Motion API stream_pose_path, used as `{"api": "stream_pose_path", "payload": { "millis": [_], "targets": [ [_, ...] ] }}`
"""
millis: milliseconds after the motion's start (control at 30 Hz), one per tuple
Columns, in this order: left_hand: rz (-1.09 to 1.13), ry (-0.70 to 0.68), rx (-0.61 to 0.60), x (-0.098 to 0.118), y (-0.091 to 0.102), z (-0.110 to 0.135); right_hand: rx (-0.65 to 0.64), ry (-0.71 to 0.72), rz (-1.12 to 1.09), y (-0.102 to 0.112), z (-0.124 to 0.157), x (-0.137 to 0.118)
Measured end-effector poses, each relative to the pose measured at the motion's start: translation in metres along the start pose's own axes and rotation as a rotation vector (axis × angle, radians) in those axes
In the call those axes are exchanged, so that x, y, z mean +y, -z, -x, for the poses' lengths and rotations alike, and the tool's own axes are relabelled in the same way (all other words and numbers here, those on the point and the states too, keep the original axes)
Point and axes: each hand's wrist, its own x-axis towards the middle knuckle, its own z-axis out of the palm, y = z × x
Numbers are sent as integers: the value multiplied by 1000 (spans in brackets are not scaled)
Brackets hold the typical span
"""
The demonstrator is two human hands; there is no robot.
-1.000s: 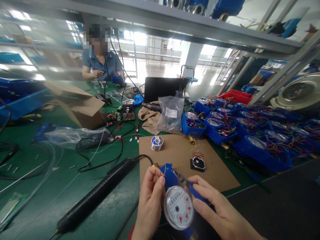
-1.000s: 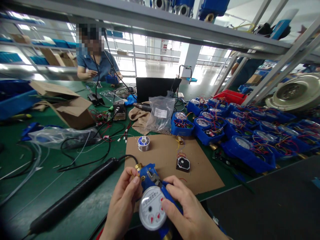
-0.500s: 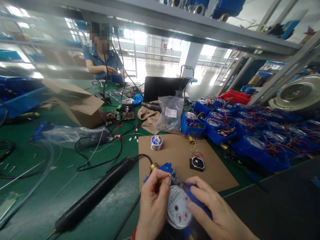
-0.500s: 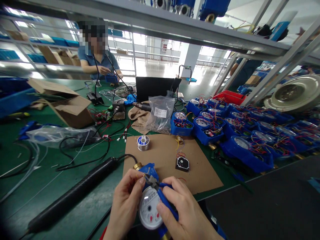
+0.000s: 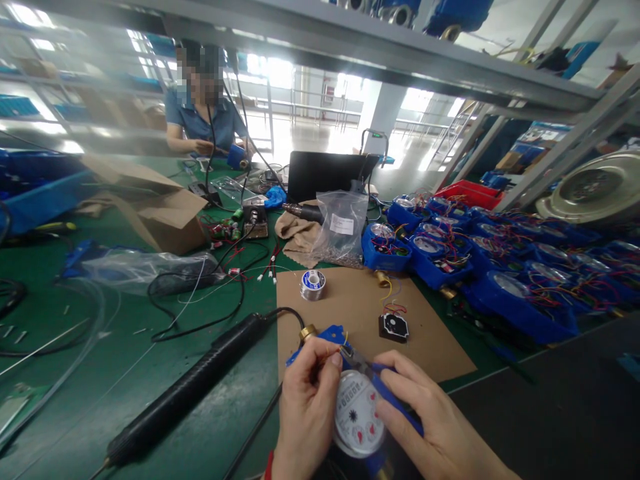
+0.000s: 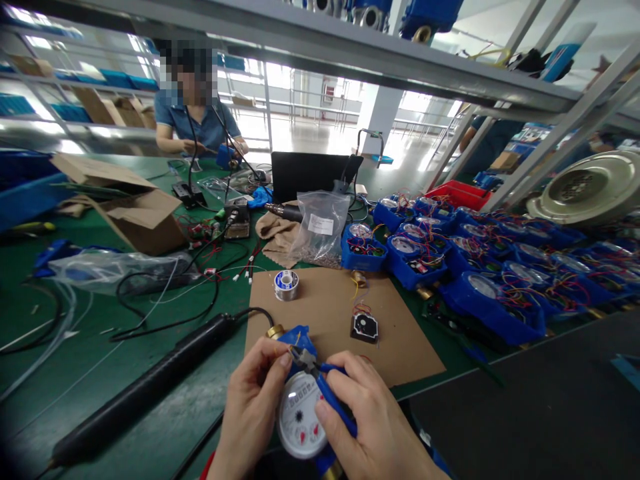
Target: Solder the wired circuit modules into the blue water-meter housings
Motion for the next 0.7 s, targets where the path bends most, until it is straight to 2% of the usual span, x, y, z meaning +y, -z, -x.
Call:
{"api": "stream_pose_path", "payload": {
  "millis": [333,500,567,600,633,667,700],
  "targets": [
    [14,32,-15,1,0,2,-87,-47,-132,3,-8,-3],
    [110,100,-41,-2,-4,2,-113,-108,-445,-2,-7,1],
    [149,109,-28,-4,-4,2,-119,-155,-617,6,-8,9],
    [168,114,-14,-5,-3,2,-33,-167,-706,14,-10,15],
    [185,121,-1,-5,-1,2,127,-164,-792,24,-11,20],
    [199,132,11,-6,1,2,345,-157,-862,36,-12,26],
    [210,143,20,-6,2,2,627,-96,-929,47,-13,31]
  ]
}}
